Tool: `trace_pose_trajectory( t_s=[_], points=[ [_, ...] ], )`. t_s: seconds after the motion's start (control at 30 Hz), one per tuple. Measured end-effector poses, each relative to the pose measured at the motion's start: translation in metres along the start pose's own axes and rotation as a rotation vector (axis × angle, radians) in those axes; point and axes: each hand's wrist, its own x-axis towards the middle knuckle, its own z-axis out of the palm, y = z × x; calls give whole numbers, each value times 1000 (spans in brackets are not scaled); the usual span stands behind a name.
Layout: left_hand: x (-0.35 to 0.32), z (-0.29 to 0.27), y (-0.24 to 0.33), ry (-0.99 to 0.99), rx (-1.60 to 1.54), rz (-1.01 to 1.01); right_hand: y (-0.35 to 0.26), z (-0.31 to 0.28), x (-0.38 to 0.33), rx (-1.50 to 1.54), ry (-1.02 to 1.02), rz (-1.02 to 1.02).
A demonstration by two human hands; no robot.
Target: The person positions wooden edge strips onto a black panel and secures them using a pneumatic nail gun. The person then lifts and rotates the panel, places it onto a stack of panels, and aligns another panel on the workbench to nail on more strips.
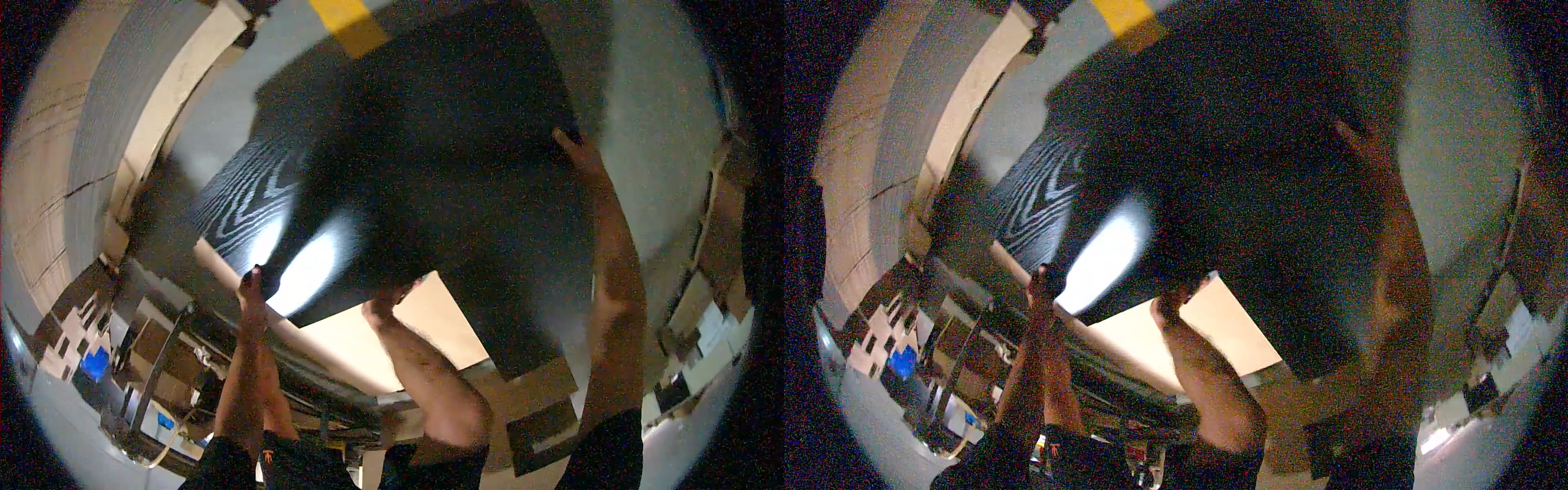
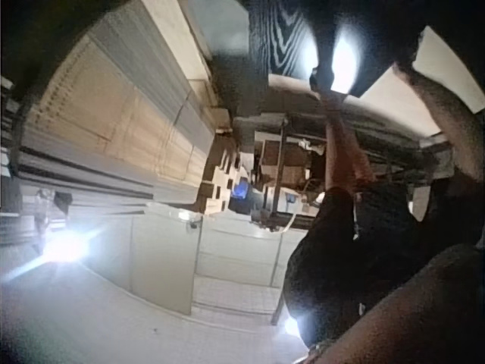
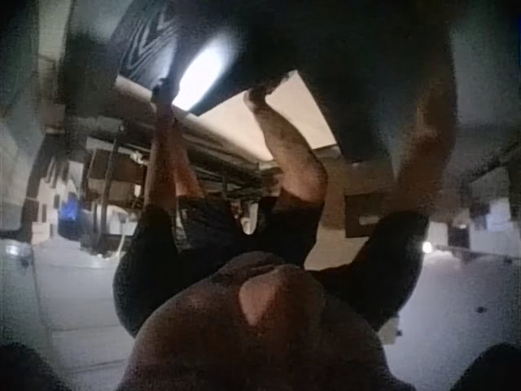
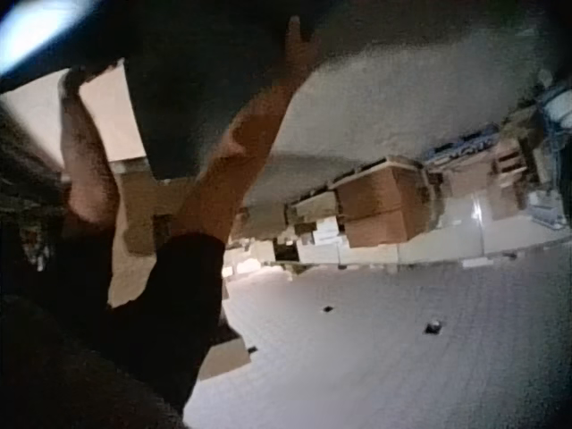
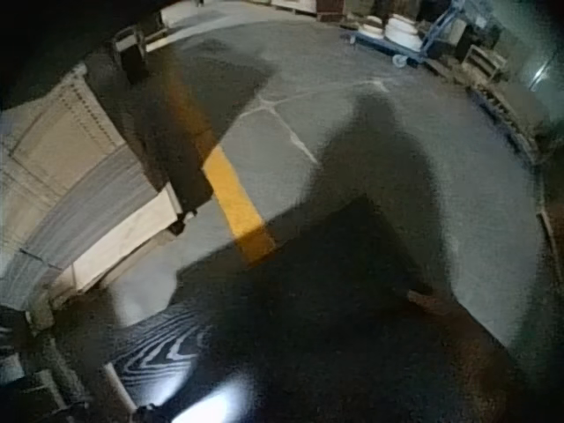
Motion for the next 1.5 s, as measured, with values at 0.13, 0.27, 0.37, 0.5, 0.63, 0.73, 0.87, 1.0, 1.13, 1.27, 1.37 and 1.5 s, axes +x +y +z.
trace_pose_trajectory(
  t_s=[0.13,0.27,0.37,0.5,0.63,0.73,0.87,1.0,1.13,1.27,1.37,1.5],
  points=[
    [-8,73,-7,-130,-161,-63,140,-146,27,138,-124,14],
    [-15,45,7,-34,-19,-89,67,-46,8,-192,-56,128],
    [14,-5,-60,-116,-240,-77,30,-13,18,-157,79,223],
    [-3,49,-52,-297,-139,-25,25,-71,-17,-351,183,287],
    [102,-27,-40,191,714,-176,-32,26,-82,-501,589,67],
    [62,21,151,175,742,685,-42,106,-190,-242,967,446],
    [78,108,269,-430,877,872,-29,278,-311,551,847,911],
    [112,152,308,-613,1060,871,-125,366,-322,880,537,658],
    [132,171,307,-570,946,950,-154,338,-310,672,584,633],
    [115,177,309,-537,926,981,-148,321,-310,524,465,619],
    [103,187,303,-525,942,956,-124,342,-320,599,719,453],
    [133,161,309,-461,1011,923,-158,323,-311,580,497,584]
  ],
)
